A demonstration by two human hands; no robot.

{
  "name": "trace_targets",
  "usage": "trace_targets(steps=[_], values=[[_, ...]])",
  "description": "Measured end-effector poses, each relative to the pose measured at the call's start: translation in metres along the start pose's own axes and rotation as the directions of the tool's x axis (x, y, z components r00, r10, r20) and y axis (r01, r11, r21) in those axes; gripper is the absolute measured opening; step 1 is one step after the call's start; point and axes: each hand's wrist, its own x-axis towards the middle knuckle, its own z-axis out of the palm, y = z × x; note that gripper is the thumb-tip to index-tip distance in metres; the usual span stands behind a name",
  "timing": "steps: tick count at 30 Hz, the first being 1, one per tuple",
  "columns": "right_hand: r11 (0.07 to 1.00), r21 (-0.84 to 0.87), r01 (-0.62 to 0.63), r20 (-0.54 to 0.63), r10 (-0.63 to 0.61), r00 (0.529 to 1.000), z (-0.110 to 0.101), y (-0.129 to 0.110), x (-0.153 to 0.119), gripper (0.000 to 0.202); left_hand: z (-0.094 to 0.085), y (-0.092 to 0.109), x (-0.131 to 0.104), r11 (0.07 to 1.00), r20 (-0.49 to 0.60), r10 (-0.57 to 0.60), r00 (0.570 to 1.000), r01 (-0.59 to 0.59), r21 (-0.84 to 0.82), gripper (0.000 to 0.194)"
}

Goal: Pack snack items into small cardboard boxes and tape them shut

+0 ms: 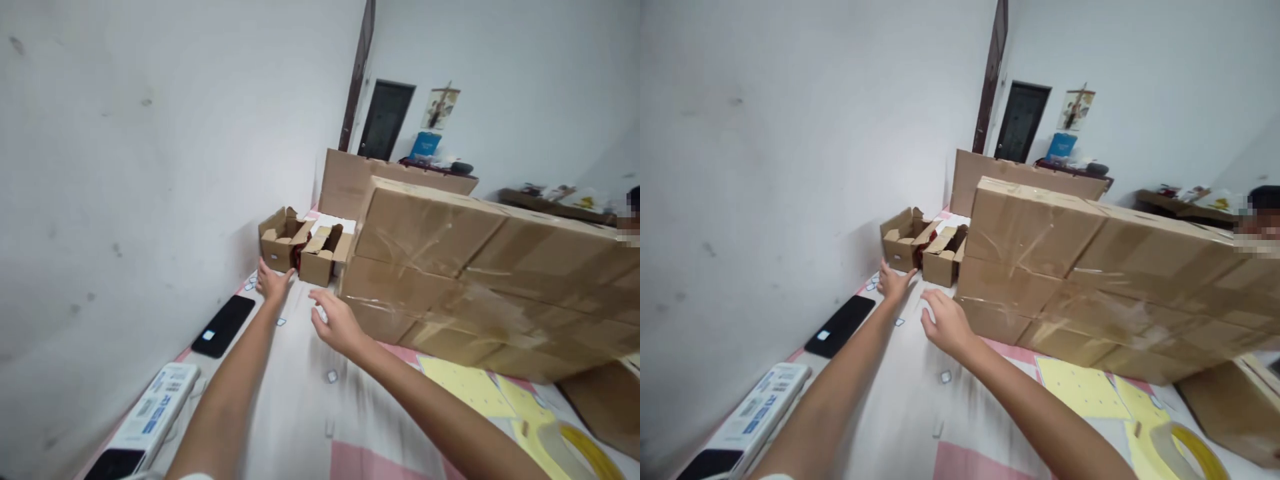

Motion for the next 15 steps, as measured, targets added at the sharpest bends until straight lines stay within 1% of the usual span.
trace_targets(steps=[1, 2, 4, 6, 8, 10, 12, 13, 15], values=[[0.995, -0.012, -0.098, 0.027, 0.098, 0.995, 0.017, -0.001, 0.024, 0.043, 0.005, 0.0, 0.004, 1.0, -0.007, -0.007, 1.0, 0.007, 0.01, 0.111], [0.98, -0.047, -0.193, 0.058, 0.196, 0.979, 0.032, 0.0, 0.047, 0.05, 0.009, 0.0, 0.01, 1.0, -0.013, -0.011, 1.0, 0.011, 0.017, 0.115], [0.937, -0.143, -0.32, 0.11, 0.336, 0.935, 0.056, 0.004, 0.09, 0.062, 0.015, -0.001, 0.021, 1.0, -0.017, -0.013, 1.0, 0.013, 0.023, 0.119], [0.892, -0.222, -0.394, 0.158, 0.432, 0.888, 0.072, 0.01, 0.128, 0.062, 0.02, -0.004, 0.03, 1.0, -0.015, -0.018, 1.0, 0.019, 0.022, 0.114], [0.849, -0.259, -0.461, 0.202, 0.514, 0.833, 0.085, 0.016, 0.158, 0.052, 0.024, -0.008, 0.037, 1.0, -0.009, -0.022, 1.0, 0.022, 0.021, 0.102], [0.811, -0.264, -0.522, 0.239, 0.579, 0.78, 0.095, 0.022, 0.18, 0.042, 0.027, -0.012, 0.039, 1.0, -0.004, -0.021, 1.0, 0.021, 0.023, 0.09], [0.797, -0.239, -0.555, 0.26, 0.603, 0.754, 0.104, 0.028, 0.192, 0.035, 0.029, -0.015, 0.04, 0.999, -0.01, -0.019, 1.0, 0.019, 0.029, 0.081], [0.799, -0.219, -0.56, 0.266, 0.601, 0.753, 0.107, 0.031, 0.195, 0.033, 0.03, -0.015, 0.04, 0.999, -0.016, -0.017, 1.0, 0.018, 0.031, 0.078], [0.822, -0.161, -0.546, 0.273, 0.569, 0.776, 0.111, 0.036, 0.197, 0.034, 0.028, -0.016, 0.041, 1.0, -0.032, -0.008, 0.999, 0.009, 0.028, 0.074]])
